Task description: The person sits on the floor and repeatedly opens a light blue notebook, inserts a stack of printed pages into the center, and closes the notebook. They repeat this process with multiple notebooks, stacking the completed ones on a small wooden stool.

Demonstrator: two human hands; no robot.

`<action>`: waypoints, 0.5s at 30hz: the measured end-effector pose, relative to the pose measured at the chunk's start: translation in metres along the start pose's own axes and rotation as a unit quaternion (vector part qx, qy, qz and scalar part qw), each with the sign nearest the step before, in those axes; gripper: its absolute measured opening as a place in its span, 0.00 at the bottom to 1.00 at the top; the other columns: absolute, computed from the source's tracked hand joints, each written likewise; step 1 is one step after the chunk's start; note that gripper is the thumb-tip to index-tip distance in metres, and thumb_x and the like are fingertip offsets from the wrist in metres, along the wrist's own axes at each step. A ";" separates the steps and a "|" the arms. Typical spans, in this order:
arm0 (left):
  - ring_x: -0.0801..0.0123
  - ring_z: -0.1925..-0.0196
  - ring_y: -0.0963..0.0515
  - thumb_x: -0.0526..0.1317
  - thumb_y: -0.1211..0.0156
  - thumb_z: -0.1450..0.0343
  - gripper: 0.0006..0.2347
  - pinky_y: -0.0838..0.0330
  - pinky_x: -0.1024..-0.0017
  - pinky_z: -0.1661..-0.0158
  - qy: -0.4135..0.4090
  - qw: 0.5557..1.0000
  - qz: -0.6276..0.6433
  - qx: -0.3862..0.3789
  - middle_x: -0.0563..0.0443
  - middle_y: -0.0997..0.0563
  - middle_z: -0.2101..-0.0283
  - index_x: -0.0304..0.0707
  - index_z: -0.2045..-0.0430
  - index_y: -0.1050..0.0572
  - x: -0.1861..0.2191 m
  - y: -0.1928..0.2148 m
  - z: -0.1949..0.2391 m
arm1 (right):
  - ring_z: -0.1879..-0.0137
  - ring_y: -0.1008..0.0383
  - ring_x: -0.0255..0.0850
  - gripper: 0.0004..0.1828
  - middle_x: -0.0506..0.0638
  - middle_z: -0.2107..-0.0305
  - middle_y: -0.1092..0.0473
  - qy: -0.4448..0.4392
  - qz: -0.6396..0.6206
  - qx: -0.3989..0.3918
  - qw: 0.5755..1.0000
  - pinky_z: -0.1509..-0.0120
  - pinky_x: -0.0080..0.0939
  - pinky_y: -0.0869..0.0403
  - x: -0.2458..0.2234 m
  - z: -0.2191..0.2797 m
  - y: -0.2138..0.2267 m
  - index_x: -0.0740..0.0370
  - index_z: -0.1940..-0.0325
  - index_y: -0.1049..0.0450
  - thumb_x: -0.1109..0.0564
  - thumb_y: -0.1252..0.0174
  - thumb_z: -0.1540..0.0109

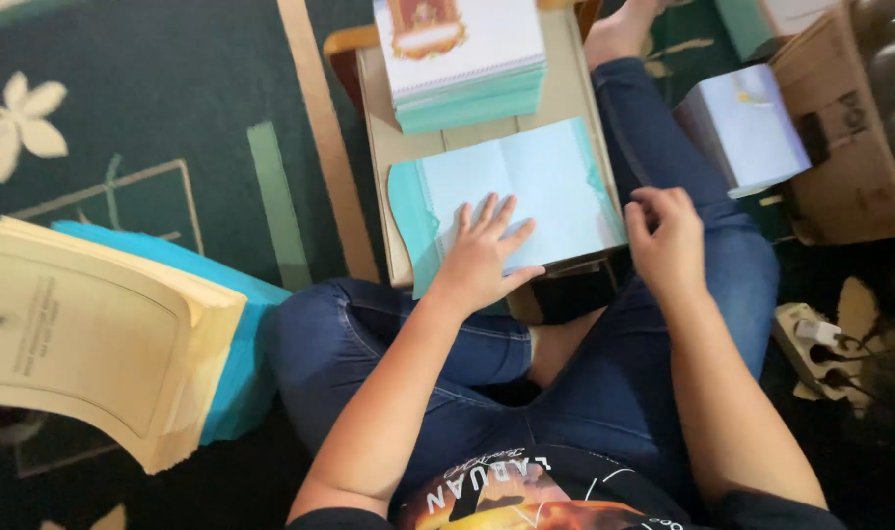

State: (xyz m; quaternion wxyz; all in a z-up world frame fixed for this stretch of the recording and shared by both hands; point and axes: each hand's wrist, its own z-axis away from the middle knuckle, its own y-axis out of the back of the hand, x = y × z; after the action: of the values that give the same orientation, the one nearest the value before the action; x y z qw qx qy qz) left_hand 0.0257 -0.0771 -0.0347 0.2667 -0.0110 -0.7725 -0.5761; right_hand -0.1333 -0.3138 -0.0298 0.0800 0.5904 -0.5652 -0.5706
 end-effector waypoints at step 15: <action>0.58 0.28 0.33 0.61 0.62 0.22 0.24 0.55 0.43 0.29 0.097 0.989 0.109 0.027 0.51 0.27 0.33 0.52 0.46 0.22 -0.005 -0.011 -0.009 | 0.31 0.33 0.52 0.29 0.54 0.37 0.34 0.088 -0.024 -0.018 0.996 0.26 0.61 0.45 -0.061 0.029 -0.027 0.52 0.32 0.32 0.51 0.38 0.38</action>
State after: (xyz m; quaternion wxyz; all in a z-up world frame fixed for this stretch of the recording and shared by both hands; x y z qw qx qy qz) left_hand 0.0304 -0.0872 -0.0445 0.4014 -0.0316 -0.7528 -0.5207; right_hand -0.1224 -0.2426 -0.0237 0.1257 0.6503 -0.5312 -0.5283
